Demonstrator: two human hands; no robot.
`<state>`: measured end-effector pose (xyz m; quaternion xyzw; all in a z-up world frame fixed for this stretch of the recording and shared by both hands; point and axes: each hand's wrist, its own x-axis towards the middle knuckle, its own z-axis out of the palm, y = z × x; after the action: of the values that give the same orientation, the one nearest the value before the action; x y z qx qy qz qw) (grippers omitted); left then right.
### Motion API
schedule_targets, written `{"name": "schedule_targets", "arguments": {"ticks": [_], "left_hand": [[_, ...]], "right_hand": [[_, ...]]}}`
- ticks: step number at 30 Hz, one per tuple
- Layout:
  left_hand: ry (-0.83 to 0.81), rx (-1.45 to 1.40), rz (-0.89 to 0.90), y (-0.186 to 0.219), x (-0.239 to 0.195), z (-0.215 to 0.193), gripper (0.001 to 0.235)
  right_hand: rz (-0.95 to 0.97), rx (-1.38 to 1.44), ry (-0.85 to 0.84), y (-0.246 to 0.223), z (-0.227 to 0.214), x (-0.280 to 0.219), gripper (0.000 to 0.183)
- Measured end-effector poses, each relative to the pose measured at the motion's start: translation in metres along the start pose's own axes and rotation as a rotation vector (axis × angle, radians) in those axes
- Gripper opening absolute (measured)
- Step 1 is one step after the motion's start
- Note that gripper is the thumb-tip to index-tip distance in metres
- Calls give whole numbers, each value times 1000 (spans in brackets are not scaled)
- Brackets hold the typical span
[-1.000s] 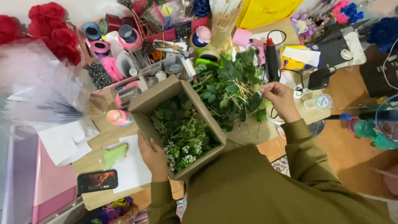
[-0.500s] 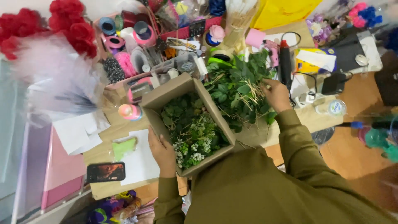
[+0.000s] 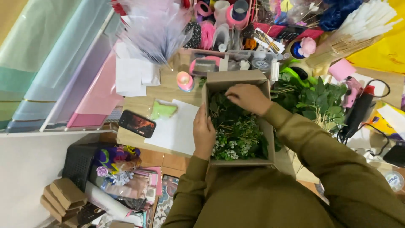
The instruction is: The person arranges artificial greenery and small white flowers into a cardboard box. They repeatedly pick up stems from the table, adjust their placement, and tuck them into the box to create a layered floral arrangement.
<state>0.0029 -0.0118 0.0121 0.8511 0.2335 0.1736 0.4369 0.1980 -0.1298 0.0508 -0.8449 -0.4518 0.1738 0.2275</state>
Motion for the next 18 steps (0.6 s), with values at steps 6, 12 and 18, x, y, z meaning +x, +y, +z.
{"name": "schedule_targets", "arguments": {"ticks": [6,12,18], "left_hand": [[14,39,-7,-3,0,4,54],[14,1,-34,1,0,3,53],[63,13,43,0,0,4,53]], "right_hand": [[-364,-470,-232,55,138,56,13],[-517,-636,-152,88,188,60,15],[-456,-683,-46,44,106,39,11]]}}
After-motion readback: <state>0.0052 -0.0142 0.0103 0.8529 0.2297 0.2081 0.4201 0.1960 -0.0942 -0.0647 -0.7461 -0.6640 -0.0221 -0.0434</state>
